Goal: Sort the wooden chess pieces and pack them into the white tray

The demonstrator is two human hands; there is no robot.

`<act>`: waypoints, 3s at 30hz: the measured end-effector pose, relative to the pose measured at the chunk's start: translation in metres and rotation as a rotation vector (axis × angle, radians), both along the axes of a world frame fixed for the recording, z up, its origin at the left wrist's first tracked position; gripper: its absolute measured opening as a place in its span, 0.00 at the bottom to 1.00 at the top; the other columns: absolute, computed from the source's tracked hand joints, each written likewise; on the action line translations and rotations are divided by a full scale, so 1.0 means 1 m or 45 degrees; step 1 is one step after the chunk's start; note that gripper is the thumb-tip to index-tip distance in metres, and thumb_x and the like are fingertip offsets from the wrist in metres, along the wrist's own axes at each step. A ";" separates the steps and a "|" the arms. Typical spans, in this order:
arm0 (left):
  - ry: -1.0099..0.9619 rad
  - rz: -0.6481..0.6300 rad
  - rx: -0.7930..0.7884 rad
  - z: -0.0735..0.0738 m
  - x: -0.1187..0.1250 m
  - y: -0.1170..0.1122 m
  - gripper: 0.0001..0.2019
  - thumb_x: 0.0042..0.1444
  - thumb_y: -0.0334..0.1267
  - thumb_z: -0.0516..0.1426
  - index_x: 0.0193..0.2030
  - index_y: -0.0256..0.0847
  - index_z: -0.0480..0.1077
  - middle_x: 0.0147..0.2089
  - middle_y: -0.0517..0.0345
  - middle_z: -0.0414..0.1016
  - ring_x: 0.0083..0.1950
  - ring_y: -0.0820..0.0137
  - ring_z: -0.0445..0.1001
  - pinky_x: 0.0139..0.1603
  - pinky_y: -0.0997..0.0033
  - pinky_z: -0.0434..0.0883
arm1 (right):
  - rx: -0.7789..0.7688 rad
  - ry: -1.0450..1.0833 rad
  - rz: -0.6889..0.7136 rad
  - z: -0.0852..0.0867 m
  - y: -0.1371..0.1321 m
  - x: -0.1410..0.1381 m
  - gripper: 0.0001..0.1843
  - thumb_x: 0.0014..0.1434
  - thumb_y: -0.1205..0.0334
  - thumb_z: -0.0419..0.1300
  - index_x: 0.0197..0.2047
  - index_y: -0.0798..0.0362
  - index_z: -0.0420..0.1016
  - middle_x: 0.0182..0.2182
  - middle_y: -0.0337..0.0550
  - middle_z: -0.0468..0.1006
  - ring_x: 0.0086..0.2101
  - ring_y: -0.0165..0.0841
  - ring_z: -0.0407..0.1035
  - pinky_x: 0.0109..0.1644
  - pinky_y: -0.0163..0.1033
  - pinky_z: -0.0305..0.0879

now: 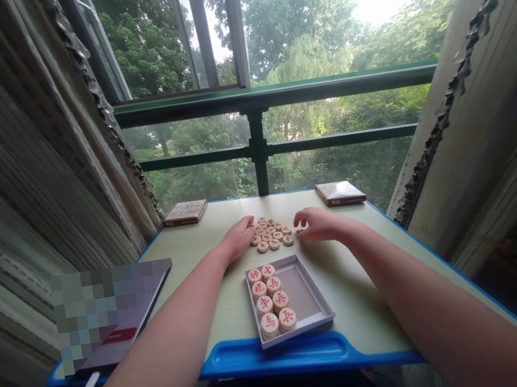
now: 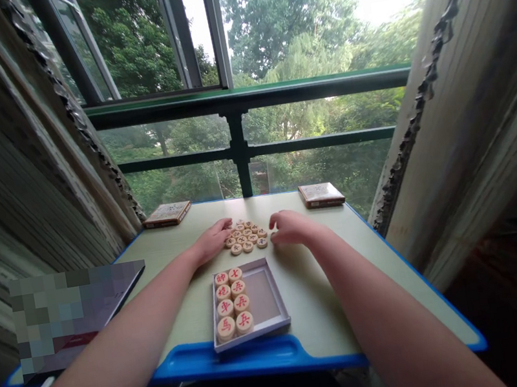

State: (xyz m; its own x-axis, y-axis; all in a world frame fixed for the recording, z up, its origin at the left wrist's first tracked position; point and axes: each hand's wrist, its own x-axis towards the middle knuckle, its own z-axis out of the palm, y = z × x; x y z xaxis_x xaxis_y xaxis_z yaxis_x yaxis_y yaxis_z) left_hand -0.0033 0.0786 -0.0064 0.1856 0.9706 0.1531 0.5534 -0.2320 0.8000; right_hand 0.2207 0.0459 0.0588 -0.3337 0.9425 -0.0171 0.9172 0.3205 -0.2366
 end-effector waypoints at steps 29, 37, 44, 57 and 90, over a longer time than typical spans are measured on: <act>0.208 -0.016 -0.003 0.011 0.002 -0.009 0.26 0.55 0.38 0.46 0.60 0.30 0.58 0.62 0.43 0.61 0.62 0.63 0.60 0.62 0.68 0.57 | -0.189 0.010 0.024 0.006 -0.007 -0.007 0.15 0.43 0.60 0.61 0.35 0.55 0.80 0.30 0.43 0.79 0.30 0.32 0.69 0.29 0.32 0.59; 0.163 -0.011 0.011 0.008 0.001 -0.006 0.25 0.54 0.38 0.47 0.59 0.33 0.60 0.62 0.45 0.62 0.62 0.63 0.61 0.62 0.67 0.57 | -0.193 0.033 -0.072 0.007 -0.008 -0.007 0.13 0.42 0.60 0.62 0.33 0.56 0.80 0.30 0.45 0.79 0.30 0.32 0.69 0.28 0.32 0.60; 0.151 -0.013 0.018 0.008 0.000 -0.005 0.25 0.53 0.38 0.47 0.58 0.33 0.61 0.61 0.45 0.62 0.61 0.62 0.61 0.62 0.66 0.57 | -0.167 0.026 -0.064 0.006 -0.007 -0.009 0.15 0.44 0.54 0.64 0.32 0.55 0.80 0.29 0.45 0.79 0.29 0.33 0.69 0.28 0.33 0.60; 0.253 -0.120 0.046 0.019 0.003 -0.020 0.35 0.48 0.51 0.55 0.61 0.34 0.58 0.63 0.43 0.59 0.62 0.56 0.59 0.62 0.62 0.57 | -0.214 0.079 -0.038 0.004 -0.008 -0.009 0.16 0.42 0.54 0.64 0.33 0.54 0.79 0.30 0.42 0.79 0.30 0.32 0.69 0.29 0.32 0.60; -0.083 0.044 -0.016 0.016 0.008 -0.014 0.22 0.56 0.39 0.46 0.57 0.36 0.62 0.61 0.47 0.64 0.60 0.64 0.63 0.59 0.67 0.60 | -0.151 0.105 -0.068 0.000 -0.004 -0.007 0.09 0.44 0.66 0.61 0.33 0.55 0.77 0.30 0.42 0.77 0.30 0.31 0.68 0.28 0.30 0.58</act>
